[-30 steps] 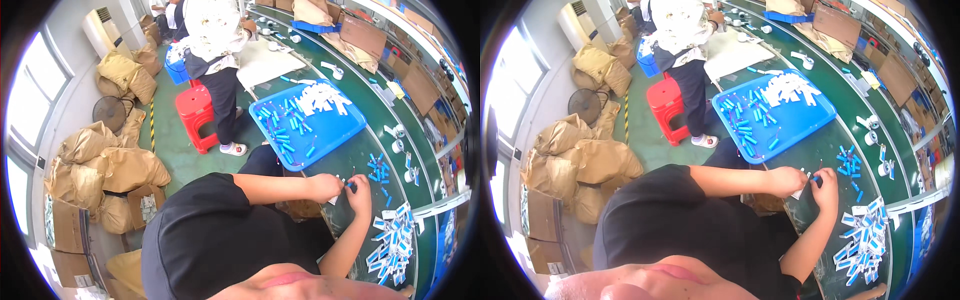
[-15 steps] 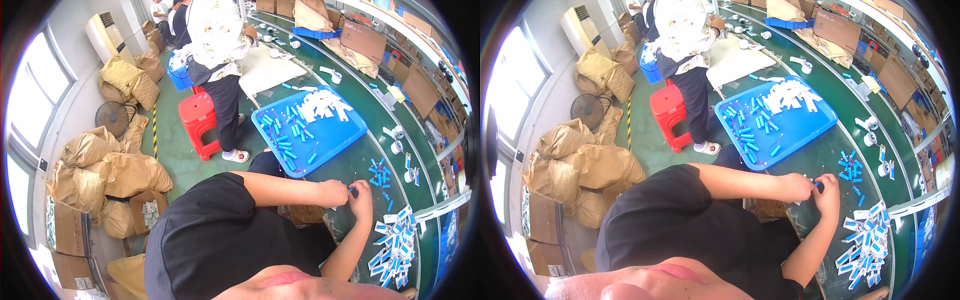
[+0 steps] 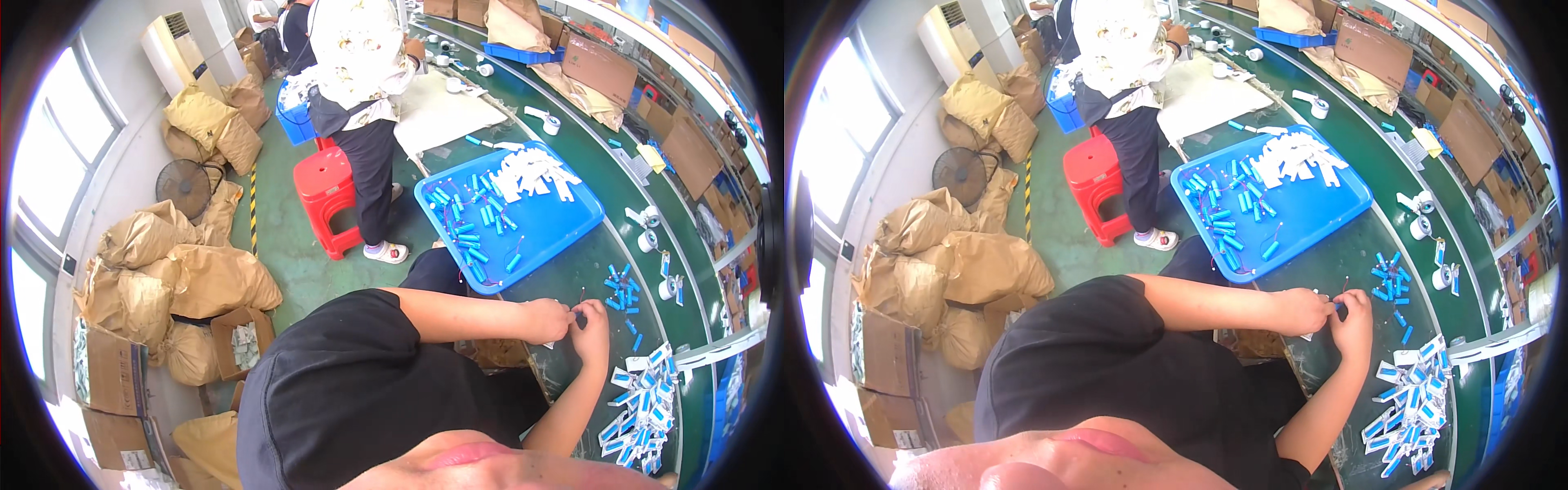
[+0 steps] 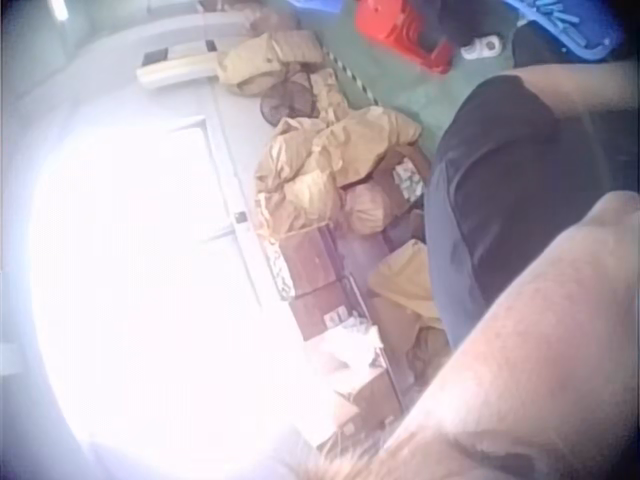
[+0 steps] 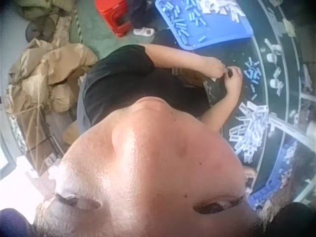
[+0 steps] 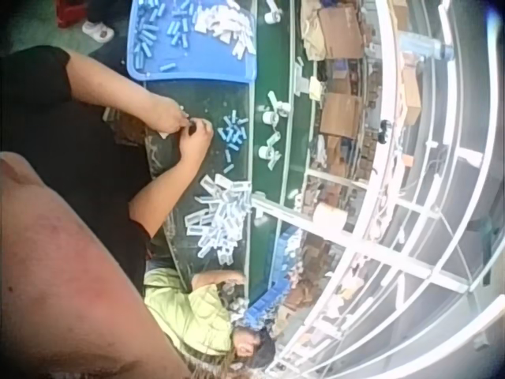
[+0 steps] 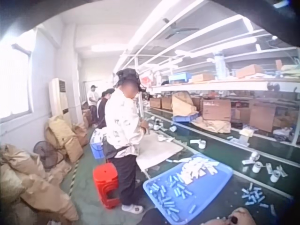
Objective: Assembling small electronic components by manually inserting wires into plastic connectors.
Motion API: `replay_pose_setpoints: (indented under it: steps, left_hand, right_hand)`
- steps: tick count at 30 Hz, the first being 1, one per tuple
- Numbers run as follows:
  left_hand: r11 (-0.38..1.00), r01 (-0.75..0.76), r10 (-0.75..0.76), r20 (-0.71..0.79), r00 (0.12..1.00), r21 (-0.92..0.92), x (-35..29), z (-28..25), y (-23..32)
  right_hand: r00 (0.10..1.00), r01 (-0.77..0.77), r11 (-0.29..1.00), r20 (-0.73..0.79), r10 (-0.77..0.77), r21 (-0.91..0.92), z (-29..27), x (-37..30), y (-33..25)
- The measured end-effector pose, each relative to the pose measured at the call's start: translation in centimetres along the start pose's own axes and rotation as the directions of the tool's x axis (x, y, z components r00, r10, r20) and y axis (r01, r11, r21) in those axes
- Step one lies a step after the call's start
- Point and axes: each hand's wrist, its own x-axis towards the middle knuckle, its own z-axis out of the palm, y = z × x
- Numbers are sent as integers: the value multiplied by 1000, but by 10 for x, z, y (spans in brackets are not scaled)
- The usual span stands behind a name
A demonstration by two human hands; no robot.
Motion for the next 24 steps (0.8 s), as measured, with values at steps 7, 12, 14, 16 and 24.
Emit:
replay_pose_setpoints:
  steps: [7,12,14,16,24]
  left_hand:
    - [988,36,-46,-58,997,-153,-5,0,-3]
    - [974,111,-113,1,994,-196,-3,5,-5]
    - [995,65,-64,7,998,-70,-4,4,-3]
    - [998,59,-60,-52,997,-12,-4,10,1]
    - [997,45,-46,-18,999,-57,-8,-2,2]
  right_hand:
    - [1000,-9,1000,0,9,20,1,-1,1]
    - [1000,-3,1000,12,3,11,-1,1,-3]
    - [1000,-3,1000,9,3,20,0,1,-3]
    - [1000,-7,1000,10,7,17,1,2,-2]
    - [999,-34,999,22,33,17,-1,0,-4]
